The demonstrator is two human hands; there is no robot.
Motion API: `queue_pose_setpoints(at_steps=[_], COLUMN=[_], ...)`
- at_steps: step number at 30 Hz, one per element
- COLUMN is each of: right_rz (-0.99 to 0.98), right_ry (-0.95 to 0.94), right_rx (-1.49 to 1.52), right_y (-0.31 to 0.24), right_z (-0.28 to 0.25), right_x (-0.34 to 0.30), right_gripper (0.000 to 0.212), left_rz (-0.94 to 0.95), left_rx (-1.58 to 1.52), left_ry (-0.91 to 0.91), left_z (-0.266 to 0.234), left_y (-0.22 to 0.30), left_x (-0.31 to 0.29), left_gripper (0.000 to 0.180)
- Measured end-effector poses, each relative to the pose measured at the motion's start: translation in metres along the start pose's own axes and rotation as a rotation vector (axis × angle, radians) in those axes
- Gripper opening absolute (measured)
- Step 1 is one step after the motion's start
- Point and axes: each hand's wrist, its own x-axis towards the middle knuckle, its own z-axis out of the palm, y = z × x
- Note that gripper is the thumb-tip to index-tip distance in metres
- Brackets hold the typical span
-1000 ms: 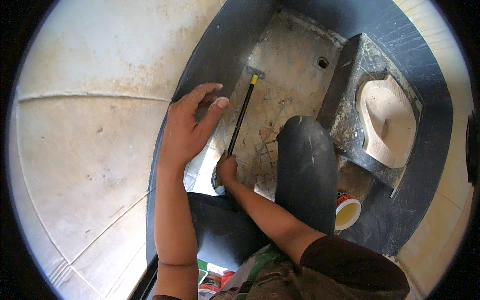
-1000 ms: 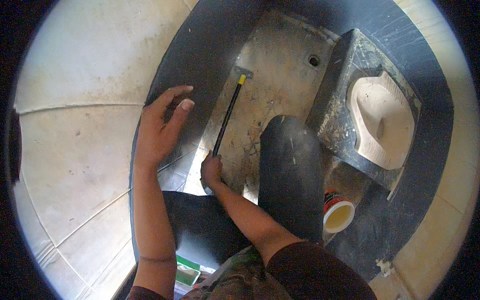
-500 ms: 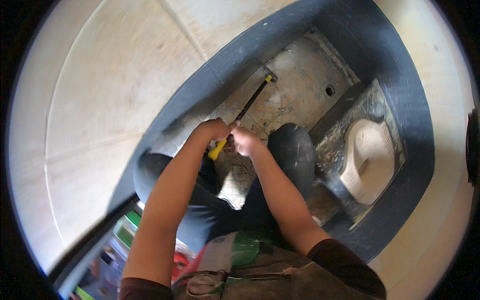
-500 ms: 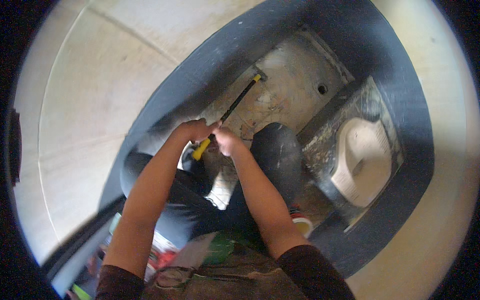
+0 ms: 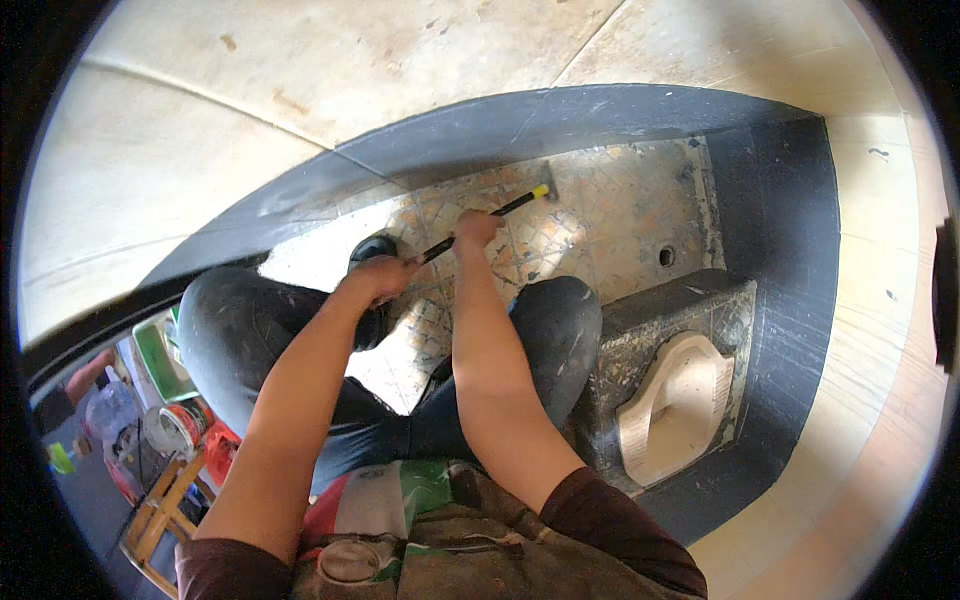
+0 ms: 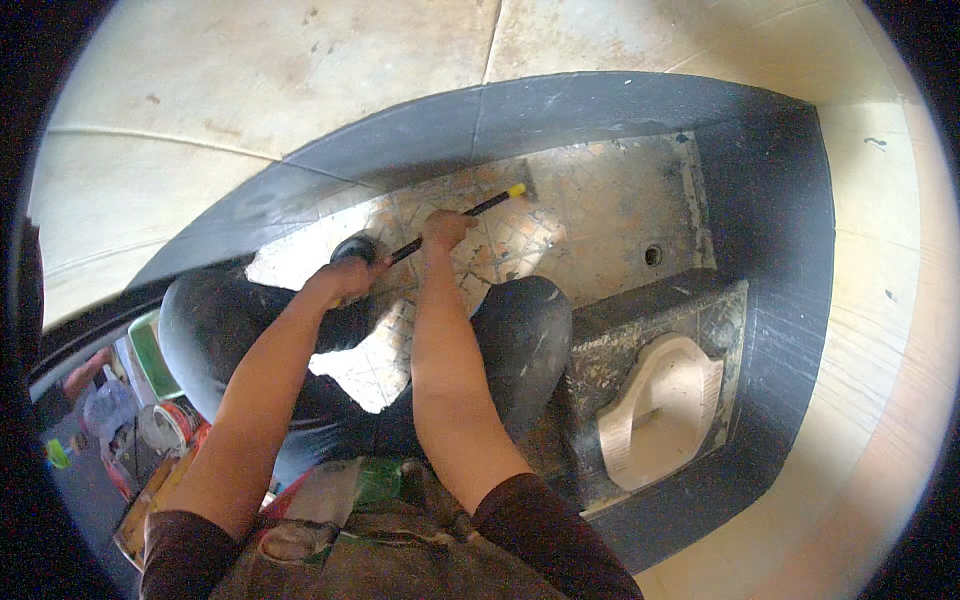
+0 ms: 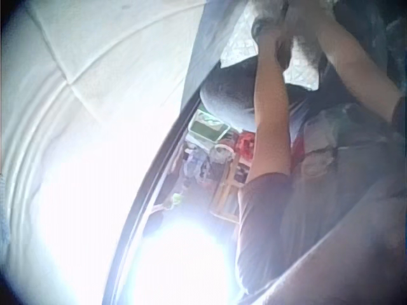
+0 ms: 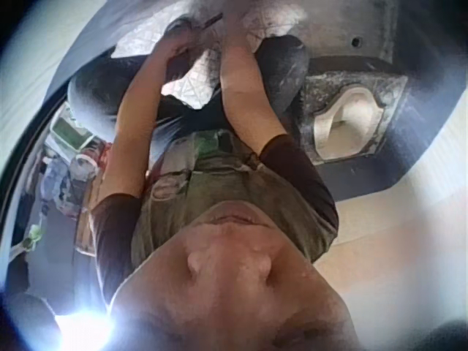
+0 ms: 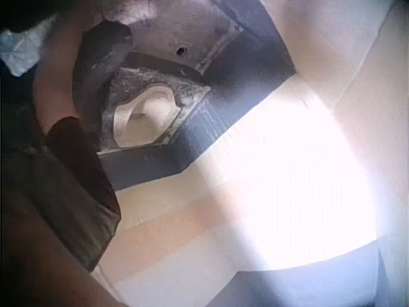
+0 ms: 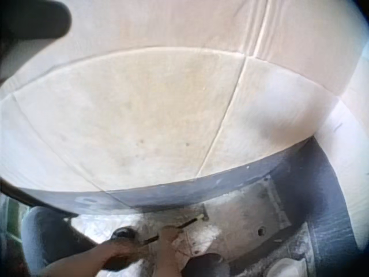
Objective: The person applies a coating to the bathroom floor by hand and then smooths it using a roller and a long-handled tool.
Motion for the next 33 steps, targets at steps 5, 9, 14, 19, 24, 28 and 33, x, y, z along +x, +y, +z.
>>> queue_pose_setpoints(at_steps=[5, 9, 14, 19, 24, 28, 33], right_rz=[0.079, -0.174, -0.011, -0.081, -0.07, -0.048, -0.397], right_ry=[-0.141, 0.112, -0.002, 0.05, 0.079, 0.107, 0.224], right_rx=[0.162, -0.079, -0.032, -0.024, -0.219, -0.111, -0.693], right_y=[-0.04, -0.014, -0.039, -0.013, -0.009, -0.027, 0.04], right_z=[-0.025, -0.037, -0.032, -0.028, -0.004, -0.011, -0.012], right_x=[0.019, 0.061, 0.047, 0.064, 0.036, 0.059, 0.125], right_gripper=[0.069, 0.059, 0.056, 0.052, 0.061, 0.069, 0.056], left_rz=[0.038, 0.212, 0.029, 0.143, 0.115, 0.199, 0.186], left_rx=[0.111, 0.023, 0.074, -0.032, -0.019, -0.004, -0.076], left_ry=[0.051, 0.105, 0.043, 0.096, 0.219, 0.256, 0.15], left_z=[-0.012, -0.006, -0.007, -0.002, 0.038, 0.043, 0.068], left_y=[0.032, 0.05, 0.029, 0.043, -0.02, -0.016, 0.025], left_x=[0.003, -0.002, 0.035, 0.022, 0.07, 0.101, 0.097], left_gripper=[0.085, 0.085, 0.077, 0.085, 0.082, 0.08, 0.08])
